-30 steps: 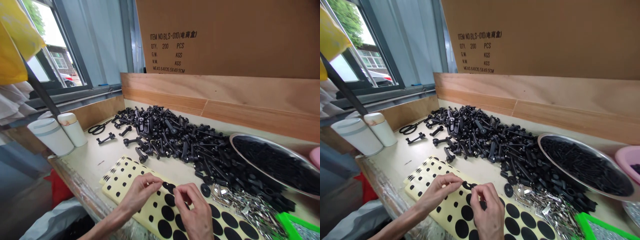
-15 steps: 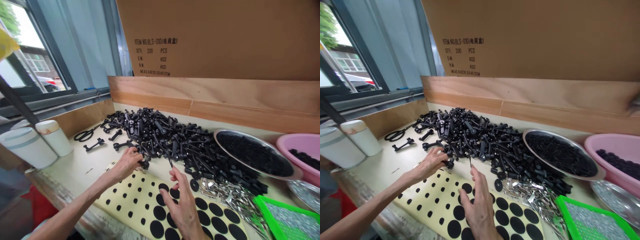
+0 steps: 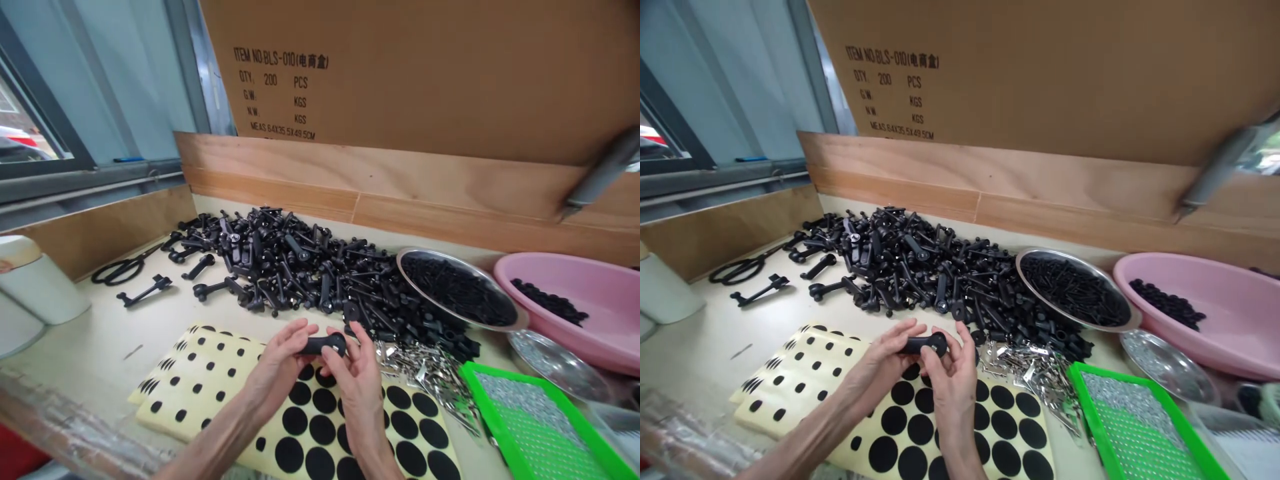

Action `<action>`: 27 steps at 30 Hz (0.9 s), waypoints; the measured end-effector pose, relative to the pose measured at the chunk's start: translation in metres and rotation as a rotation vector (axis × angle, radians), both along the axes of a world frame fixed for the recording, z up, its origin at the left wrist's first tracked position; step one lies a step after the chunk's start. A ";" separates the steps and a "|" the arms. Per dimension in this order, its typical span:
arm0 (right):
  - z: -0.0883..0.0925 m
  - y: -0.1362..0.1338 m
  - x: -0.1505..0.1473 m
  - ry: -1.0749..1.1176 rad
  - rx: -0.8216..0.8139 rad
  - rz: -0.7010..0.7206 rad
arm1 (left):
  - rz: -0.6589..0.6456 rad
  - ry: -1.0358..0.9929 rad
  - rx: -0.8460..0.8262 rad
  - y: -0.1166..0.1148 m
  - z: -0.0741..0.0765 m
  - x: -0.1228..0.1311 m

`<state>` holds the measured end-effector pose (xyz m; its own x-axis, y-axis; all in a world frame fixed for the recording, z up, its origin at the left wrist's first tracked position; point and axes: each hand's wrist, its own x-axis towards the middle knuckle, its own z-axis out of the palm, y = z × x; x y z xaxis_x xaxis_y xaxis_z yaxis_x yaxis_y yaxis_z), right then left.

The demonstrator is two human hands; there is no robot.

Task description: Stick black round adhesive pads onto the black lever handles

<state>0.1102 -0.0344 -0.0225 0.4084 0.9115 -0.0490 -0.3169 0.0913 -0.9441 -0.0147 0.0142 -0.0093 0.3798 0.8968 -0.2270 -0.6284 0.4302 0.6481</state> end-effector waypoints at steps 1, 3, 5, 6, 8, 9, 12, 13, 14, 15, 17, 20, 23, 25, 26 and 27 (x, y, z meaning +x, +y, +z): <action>0.000 0.000 0.000 0.032 -0.022 -0.016 | 0.015 -0.036 -0.060 -0.003 -0.004 0.002; -0.001 0.001 0.000 0.090 -0.051 -0.030 | 0.042 -0.114 -0.132 -0.007 -0.006 0.006; -0.001 0.002 -0.001 0.145 -0.065 -0.020 | 0.042 -0.169 -0.148 -0.011 -0.003 0.008; -0.001 0.003 -0.003 0.168 -0.073 -0.007 | 0.031 -0.176 -0.134 -0.013 -0.001 0.009; 0.000 0.003 -0.006 0.189 -0.085 0.024 | -0.004 -0.143 -0.056 -0.016 0.004 0.010; 0.001 0.003 -0.008 0.183 -0.087 0.040 | -0.019 -0.106 -0.002 -0.018 0.005 0.011; 0.006 0.001 -0.011 0.094 -0.067 0.105 | -0.022 0.037 0.113 -0.018 0.007 0.010; 0.008 0.000 -0.010 0.045 -0.053 0.120 | 0.000 0.078 0.124 -0.017 0.008 0.008; 0.010 -0.001 -0.007 -0.012 -0.047 0.118 | 0.035 0.112 0.127 -0.014 0.008 0.006; 0.011 -0.001 -0.003 -0.071 -0.049 0.087 | 0.076 0.143 0.129 -0.012 0.009 0.002; 0.012 -0.002 0.008 -0.174 -0.086 -0.047 | 0.144 0.213 0.131 -0.006 0.010 -0.005; 0.010 -0.001 0.020 -0.219 -0.134 -0.183 | 0.148 0.350 0.136 -0.001 0.009 -0.012; 0.007 -0.002 0.017 -0.229 -0.158 -0.037 | 0.105 0.455 0.144 0.001 0.006 -0.013; 0.005 -0.005 0.010 -0.224 -0.186 0.077 | 0.081 0.480 0.131 0.001 0.004 -0.011; 0.005 -0.006 0.007 -0.217 -0.201 0.115 | 0.069 0.480 0.123 0.002 0.004 -0.010; 0.004 -0.007 0.005 -0.209 -0.212 0.144 | 0.061 0.478 0.117 0.002 0.004 -0.010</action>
